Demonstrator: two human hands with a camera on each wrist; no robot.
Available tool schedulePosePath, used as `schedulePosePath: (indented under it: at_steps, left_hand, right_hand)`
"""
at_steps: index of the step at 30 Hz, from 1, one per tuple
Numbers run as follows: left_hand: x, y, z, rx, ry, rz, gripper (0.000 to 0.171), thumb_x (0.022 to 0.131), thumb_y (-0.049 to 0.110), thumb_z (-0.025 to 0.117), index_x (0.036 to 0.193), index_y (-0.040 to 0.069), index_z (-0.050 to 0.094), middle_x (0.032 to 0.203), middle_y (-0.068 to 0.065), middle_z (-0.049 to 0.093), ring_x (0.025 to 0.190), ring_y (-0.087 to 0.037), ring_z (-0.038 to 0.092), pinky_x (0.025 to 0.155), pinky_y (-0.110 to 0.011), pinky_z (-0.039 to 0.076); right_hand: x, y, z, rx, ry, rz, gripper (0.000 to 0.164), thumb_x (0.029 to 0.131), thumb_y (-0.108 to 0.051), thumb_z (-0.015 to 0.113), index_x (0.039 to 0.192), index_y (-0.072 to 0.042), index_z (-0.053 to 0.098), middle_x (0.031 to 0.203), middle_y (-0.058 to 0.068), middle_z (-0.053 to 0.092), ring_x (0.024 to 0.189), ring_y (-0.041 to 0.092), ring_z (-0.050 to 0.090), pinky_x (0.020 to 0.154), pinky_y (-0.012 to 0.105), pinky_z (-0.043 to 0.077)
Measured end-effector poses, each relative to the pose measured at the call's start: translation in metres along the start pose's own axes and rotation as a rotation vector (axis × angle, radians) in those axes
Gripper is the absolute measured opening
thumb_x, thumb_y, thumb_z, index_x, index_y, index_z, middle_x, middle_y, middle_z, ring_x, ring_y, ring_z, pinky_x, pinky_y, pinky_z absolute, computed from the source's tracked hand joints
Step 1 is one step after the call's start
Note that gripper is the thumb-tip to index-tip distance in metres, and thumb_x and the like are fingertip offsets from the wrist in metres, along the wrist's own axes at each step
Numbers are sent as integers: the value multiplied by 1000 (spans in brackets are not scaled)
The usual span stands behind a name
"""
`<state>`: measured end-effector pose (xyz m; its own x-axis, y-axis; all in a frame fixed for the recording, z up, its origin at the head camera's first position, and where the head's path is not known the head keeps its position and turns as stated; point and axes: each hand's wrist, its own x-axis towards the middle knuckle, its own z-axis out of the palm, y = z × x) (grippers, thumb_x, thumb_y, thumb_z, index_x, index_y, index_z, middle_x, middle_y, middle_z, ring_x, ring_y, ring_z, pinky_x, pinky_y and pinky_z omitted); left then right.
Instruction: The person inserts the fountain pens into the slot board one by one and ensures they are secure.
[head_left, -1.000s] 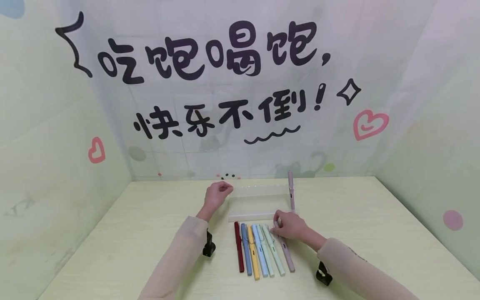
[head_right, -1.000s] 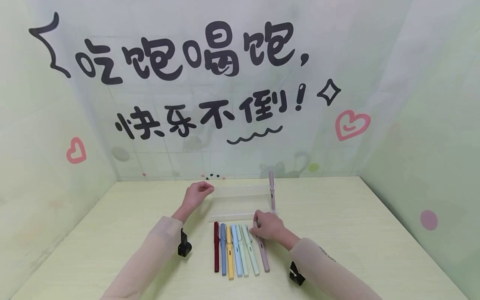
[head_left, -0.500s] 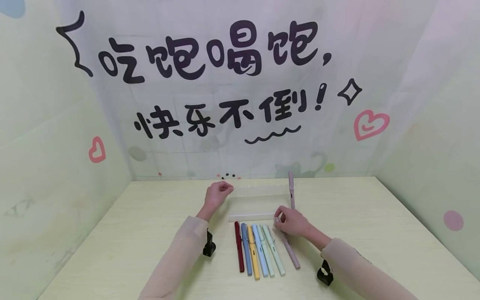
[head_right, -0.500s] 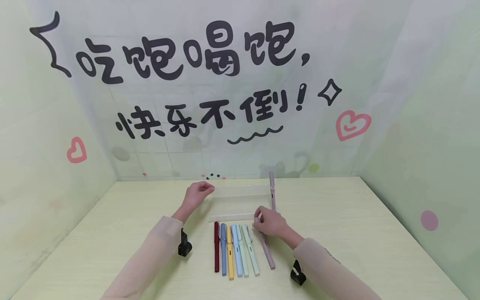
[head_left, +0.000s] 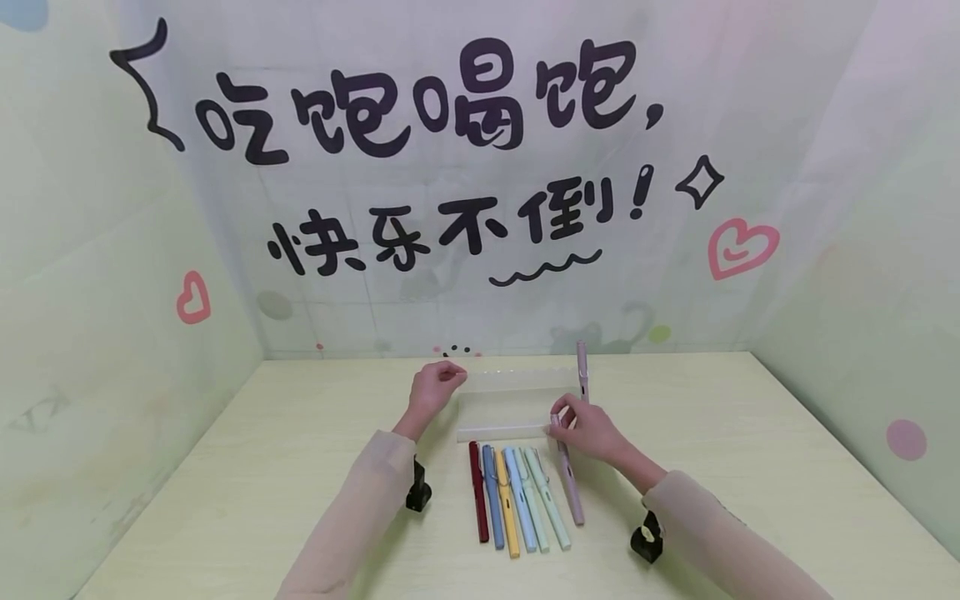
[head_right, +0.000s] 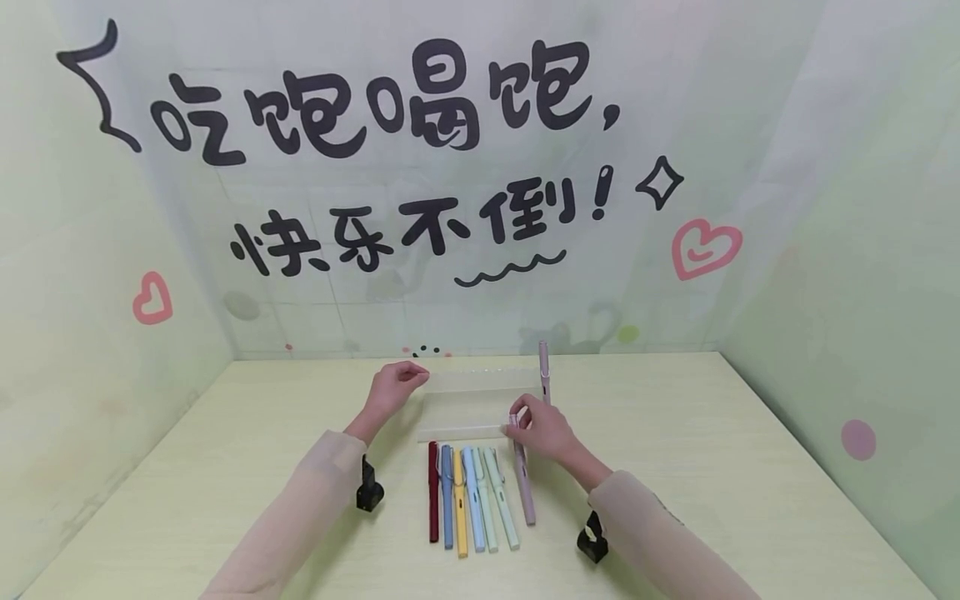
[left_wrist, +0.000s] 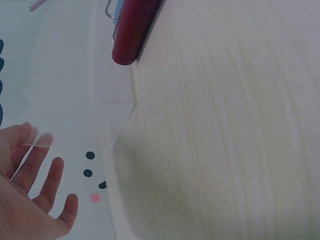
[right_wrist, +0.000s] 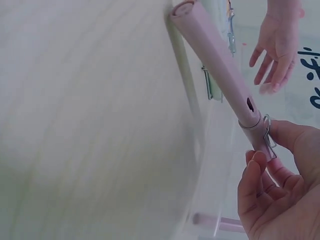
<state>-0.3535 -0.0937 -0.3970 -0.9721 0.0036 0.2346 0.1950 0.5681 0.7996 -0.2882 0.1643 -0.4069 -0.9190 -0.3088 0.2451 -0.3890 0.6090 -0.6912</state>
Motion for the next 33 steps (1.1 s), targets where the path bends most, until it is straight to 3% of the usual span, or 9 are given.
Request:
schedulePosePath:
  at_steps: [9, 17, 33]
  left_hand:
    - [1, -3, 0, -28, 6, 54, 16, 84, 21, 61, 86, 6, 67, 84, -6, 64, 81, -20, 59, 67, -33, 47]
    - [0, 0, 1, 8, 2, 7, 15, 85, 16, 60, 90, 4, 66, 88, -7, 64, 85, -22, 59, 72, -34, 47]
    - [-1, 1, -1, -2, 8, 16, 14, 84, 16, 60, 90, 4, 66, 89, -7, 64, 86, -22, 59, 72, -35, 47]
  right_hand:
    - [7, -7, -12, 35, 44, 5, 20, 80, -14, 66, 90, -4, 52, 68, 1, 53, 58, 14, 47, 48, 28, 40]
    - [17, -11, -25, 57, 61, 4, 21, 81, -15, 65, 91, -3, 51, 68, 3, 53, 54, 16, 46, 44, 29, 38]
    - [30, -25, -44, 40, 108, -18, 21, 83, -15, 62, 95, -3, 51, 74, 5, 56, 66, 19, 53, 54, 29, 41]
